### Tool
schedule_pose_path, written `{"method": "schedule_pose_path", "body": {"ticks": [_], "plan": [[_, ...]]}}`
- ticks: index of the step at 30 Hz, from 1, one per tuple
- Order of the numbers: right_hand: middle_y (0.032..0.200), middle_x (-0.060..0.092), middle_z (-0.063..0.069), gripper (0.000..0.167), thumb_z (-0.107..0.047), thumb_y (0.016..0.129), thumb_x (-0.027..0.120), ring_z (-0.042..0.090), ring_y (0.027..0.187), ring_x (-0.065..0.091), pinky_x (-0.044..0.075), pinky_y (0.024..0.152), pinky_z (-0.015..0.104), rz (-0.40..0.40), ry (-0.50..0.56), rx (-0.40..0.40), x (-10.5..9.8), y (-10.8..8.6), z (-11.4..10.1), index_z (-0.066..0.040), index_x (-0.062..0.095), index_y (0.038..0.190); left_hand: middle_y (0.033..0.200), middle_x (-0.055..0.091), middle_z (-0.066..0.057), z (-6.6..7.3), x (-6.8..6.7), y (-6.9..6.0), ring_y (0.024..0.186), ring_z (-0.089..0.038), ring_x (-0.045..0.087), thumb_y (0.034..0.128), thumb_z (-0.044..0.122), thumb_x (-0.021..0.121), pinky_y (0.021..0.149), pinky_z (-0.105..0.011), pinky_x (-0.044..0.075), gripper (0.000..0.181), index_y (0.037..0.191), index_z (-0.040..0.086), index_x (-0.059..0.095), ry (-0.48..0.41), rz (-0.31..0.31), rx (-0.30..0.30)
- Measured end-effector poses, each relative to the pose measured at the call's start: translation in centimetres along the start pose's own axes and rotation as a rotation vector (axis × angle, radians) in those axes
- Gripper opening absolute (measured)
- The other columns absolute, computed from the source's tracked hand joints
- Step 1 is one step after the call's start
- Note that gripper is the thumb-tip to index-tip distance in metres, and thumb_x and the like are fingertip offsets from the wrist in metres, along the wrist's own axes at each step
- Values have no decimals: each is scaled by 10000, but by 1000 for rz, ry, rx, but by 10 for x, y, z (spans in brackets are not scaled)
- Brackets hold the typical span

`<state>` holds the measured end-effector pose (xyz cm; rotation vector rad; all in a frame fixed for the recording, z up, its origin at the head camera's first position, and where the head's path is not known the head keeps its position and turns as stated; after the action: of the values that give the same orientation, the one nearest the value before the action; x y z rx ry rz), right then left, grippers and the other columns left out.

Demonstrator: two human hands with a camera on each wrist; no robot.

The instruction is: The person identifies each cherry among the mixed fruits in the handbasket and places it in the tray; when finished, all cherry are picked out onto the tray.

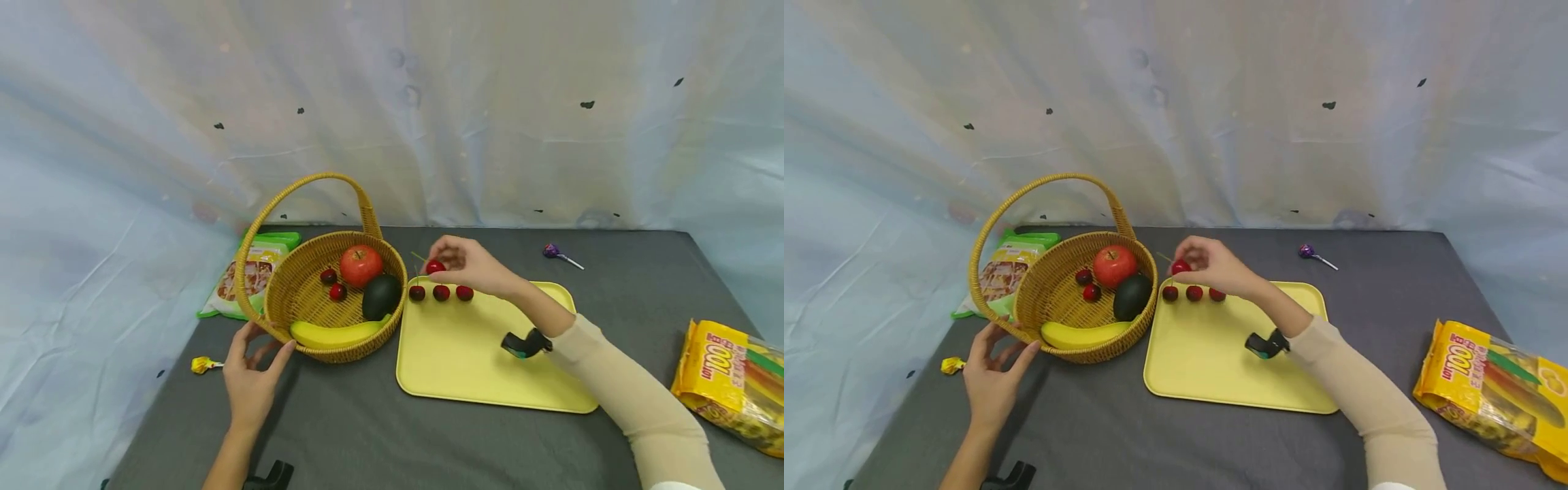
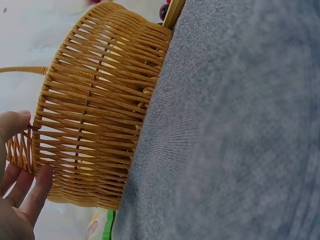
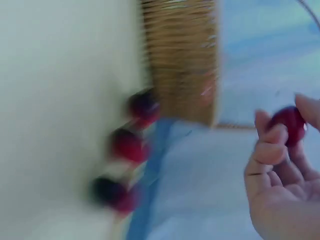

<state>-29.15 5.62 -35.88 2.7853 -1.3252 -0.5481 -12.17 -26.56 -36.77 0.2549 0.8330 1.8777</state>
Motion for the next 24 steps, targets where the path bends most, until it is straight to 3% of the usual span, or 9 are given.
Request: {"method": "schedule_pose_path", "body": {"ticks": [5,9,15,24], "plan": [[1000,647,161,261,-50,913,726,321,812,639,509,612,233,192,-88,55,-42,-53,39,21,607,1134,1131,518,-384,0,0,2,1082,-317,551,726,-277,703,848,-189,576,605,1295,-187,520,-13,12,-7],[1016,663,196,282,-37,899,736,302,734,627,506,598,207,236,-179,134,-57,-75,63,57,632,1144,1137,518,-386,0,-1,1,1090,-319,554,732,-273,703,849,-198,579,599,1296,-186,519,-10,15,-27],[1060,624,244,333,54,883,696,171,672,579,507,550,220,182,-240,244,-54,-82,85,106,603,1198,1157,522,-373,-2,0,0,1110,-295,554,745,-258,709,856,-211,580,602,1309,-174,517,8,7,-67],[926,649,181,342,37,817,780,172,655,548,474,539,215,201,-387,231,-52,-75,86,90,644,1127,1145,520,-392,-1,0,1,1094,-335,548,727,-279,704,849,-214,584,612,1301,-184,517,-3,7,-35]]}}
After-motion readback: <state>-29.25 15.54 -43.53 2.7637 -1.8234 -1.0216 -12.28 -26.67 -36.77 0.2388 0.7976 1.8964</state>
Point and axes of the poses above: each hand's wrist, its own y-axis towards the middle knuckle, its own x-axis out of the palm, z = x × y, the point moved 9 cm from there along y, towards the middle knuckle
